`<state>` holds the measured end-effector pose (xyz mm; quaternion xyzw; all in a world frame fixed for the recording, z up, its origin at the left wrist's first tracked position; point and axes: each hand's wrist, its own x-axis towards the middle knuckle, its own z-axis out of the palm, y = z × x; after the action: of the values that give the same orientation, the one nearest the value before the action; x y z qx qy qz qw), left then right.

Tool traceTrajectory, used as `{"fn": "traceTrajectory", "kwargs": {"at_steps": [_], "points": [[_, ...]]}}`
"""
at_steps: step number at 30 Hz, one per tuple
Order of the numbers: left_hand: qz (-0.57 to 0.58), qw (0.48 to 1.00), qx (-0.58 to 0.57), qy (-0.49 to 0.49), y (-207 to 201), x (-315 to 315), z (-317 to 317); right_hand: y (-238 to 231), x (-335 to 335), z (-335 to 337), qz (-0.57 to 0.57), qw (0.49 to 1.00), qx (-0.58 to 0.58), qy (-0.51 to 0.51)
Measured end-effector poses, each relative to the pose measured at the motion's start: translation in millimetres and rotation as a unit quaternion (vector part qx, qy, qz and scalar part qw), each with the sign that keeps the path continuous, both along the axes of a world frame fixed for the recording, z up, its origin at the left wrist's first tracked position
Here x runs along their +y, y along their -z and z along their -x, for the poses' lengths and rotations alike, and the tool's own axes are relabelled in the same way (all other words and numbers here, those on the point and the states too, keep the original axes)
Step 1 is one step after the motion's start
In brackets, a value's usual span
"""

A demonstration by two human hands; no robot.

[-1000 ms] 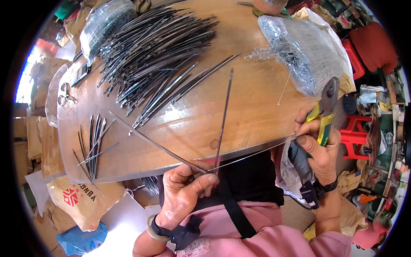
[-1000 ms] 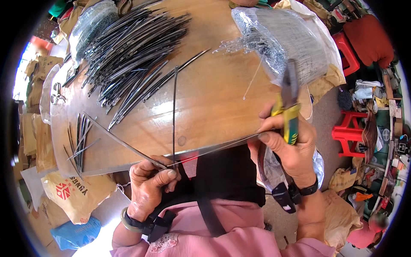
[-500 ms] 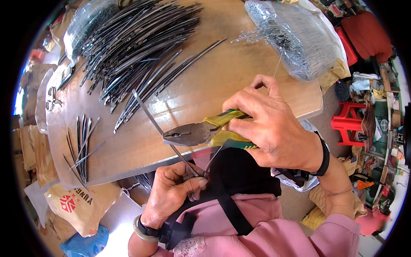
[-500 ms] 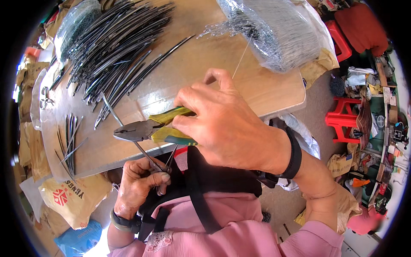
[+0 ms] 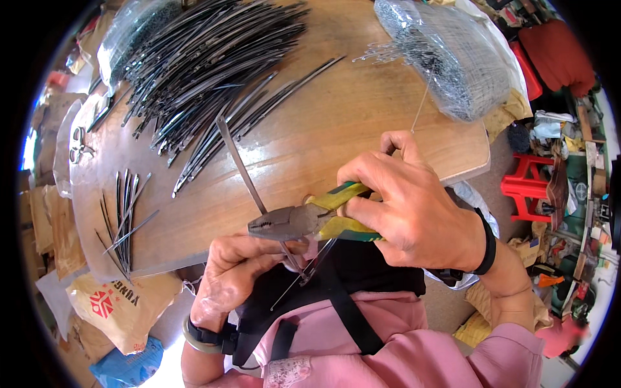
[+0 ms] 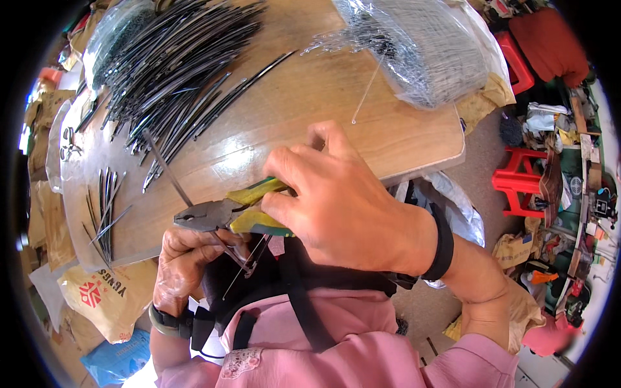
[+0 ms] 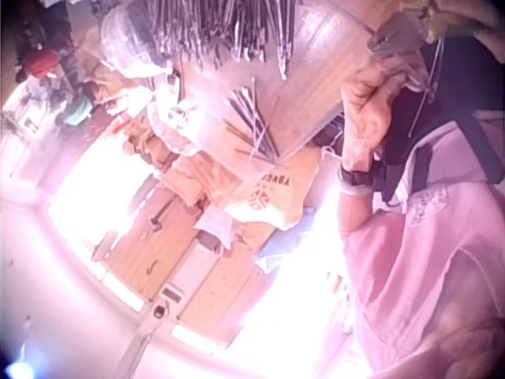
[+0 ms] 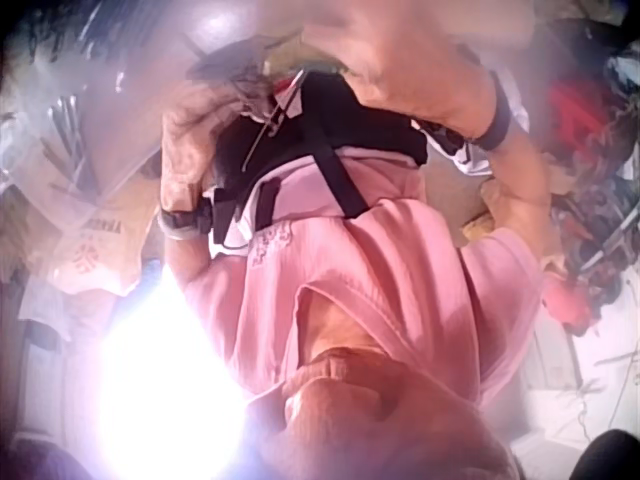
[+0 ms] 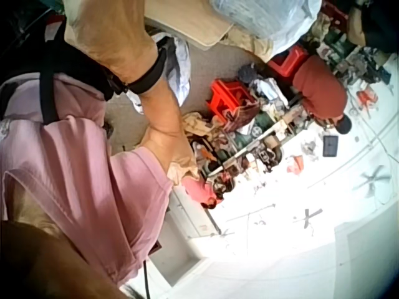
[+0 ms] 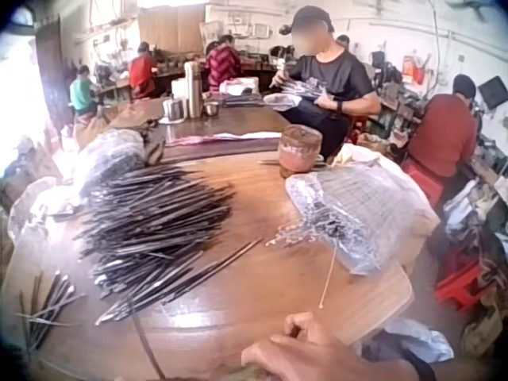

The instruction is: The person picks up metal strips and a wire from a table, and uses pliers to wrap and secure the wire around the metal strips.

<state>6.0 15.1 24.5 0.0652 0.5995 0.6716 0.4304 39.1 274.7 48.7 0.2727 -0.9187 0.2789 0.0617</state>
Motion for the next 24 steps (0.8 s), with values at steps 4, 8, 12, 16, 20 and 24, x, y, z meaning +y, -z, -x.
{"fn": "traceTrajectory", "kwargs": {"at_steps": [4, 8, 12, 16, 20, 24], "points": [[0.061, 0.985, -0.081, 0.142, -6.7, 18.0, 12.0, -1.0, -11.3, -7.9, 0.013, 1.000, 0.007, -0.004], [-0.015, 0.980, -0.174, -0.100, 25.6, 16.8, -39.6, 2.2, -15.9, -10.4, 0.012, 0.999, 0.031, 0.004], [-0.093, 0.942, -0.293, -0.137, 0.9, 28.1, -30.6, -0.7, -3.9, -18.8, 0.002, 0.993, 0.059, 0.099], [-0.073, 0.966, -0.166, -0.186, -0.6, 30.5, -34.2, 11.1, 4.8, -42.4, 0.086, 0.980, -0.116, 0.137], [-0.041, 0.979, -0.063, -0.191, -3.0, 31.1, -38.4, 10.9, 2.4, -53.4, 0.116, 0.967, -0.205, 0.092], [-0.020, 0.978, -0.001, -0.207, -11.6, 41.1, -40.2, 7.9, -2.1, -50.8, 0.121, 0.965, -0.232, 0.035]]}}
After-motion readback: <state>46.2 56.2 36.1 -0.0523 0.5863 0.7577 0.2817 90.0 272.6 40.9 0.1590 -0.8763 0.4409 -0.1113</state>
